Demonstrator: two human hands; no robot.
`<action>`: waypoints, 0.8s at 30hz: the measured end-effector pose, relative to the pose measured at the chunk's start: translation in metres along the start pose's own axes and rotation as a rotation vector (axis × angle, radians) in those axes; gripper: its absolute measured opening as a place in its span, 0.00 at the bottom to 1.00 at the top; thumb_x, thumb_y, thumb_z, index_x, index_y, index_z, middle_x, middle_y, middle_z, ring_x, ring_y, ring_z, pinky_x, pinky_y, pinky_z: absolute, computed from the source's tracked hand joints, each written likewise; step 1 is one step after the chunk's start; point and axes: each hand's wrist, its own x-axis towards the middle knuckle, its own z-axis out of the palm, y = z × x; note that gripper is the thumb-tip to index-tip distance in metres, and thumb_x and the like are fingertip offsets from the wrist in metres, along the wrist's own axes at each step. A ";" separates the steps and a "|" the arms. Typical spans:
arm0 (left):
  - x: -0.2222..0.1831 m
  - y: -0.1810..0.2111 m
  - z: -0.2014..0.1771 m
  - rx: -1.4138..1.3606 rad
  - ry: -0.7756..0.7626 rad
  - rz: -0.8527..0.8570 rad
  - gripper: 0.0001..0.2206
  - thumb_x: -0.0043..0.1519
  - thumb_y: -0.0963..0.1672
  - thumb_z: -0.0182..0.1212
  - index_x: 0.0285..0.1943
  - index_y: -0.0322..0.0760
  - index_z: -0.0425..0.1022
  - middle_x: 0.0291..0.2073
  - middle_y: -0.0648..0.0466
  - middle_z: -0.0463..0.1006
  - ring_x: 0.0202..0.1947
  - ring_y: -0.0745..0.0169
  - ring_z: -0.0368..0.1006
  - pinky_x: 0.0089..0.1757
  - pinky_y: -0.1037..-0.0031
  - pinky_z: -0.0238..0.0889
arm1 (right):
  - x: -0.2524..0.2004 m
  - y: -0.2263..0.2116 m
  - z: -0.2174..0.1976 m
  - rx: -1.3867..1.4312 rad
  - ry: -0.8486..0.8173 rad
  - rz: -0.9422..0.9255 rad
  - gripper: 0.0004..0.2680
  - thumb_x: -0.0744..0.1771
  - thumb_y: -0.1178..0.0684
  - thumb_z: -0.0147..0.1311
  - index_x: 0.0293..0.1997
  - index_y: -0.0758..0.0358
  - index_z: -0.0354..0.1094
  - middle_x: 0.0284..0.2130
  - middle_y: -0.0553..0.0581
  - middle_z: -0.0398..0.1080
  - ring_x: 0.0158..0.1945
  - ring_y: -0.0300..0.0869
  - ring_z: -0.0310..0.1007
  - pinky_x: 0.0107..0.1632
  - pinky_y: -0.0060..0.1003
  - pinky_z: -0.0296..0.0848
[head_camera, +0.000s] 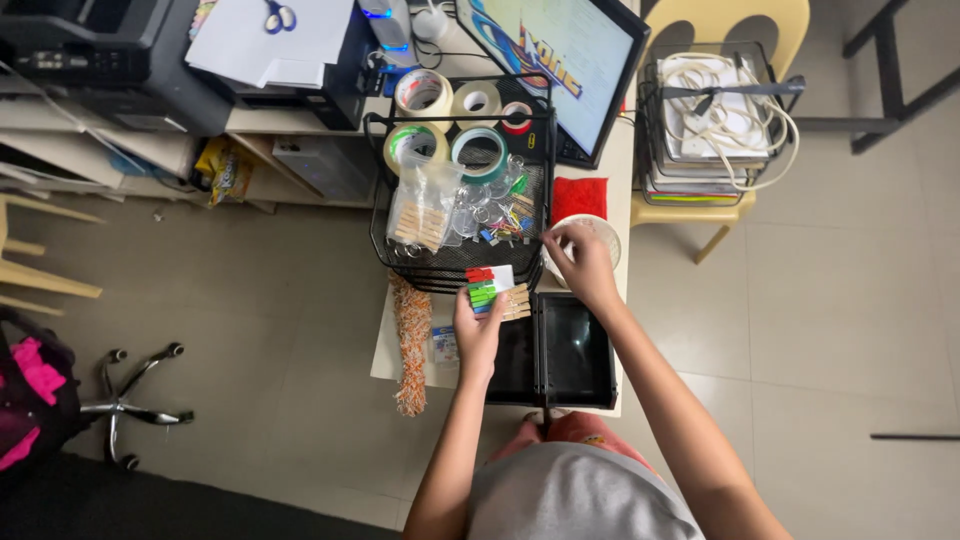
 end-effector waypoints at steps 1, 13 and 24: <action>0.002 0.006 0.000 -0.002 0.012 0.003 0.16 0.64 0.42 0.67 0.57 0.32 0.69 0.43 0.54 0.79 0.41 0.70 0.75 0.43 0.79 0.70 | 0.019 0.000 0.004 0.000 -0.010 -0.006 0.05 0.68 0.54 0.60 0.43 0.63 0.77 0.34 0.58 0.75 0.36 0.41 0.70 0.38 0.39 0.66; 0.015 0.020 -0.005 -0.149 0.180 -0.060 0.15 0.62 0.41 0.66 0.55 0.33 0.68 0.45 0.54 0.79 0.43 0.69 0.77 0.45 0.76 0.72 | 0.104 0.035 0.058 -0.843 0.050 -0.623 0.04 0.59 0.55 0.61 0.30 0.63 0.72 0.37 0.59 0.69 0.46 0.52 0.69 0.47 0.45 0.69; 0.038 0.034 -0.013 -0.186 0.125 0.010 0.16 0.63 0.40 0.66 0.58 0.33 0.68 0.47 0.53 0.78 0.45 0.69 0.75 0.47 0.76 0.70 | 0.086 0.001 0.028 0.343 -0.408 -0.114 0.06 0.64 0.60 0.63 0.43 0.66 0.76 0.36 0.51 0.79 0.41 0.31 0.78 0.45 0.27 0.78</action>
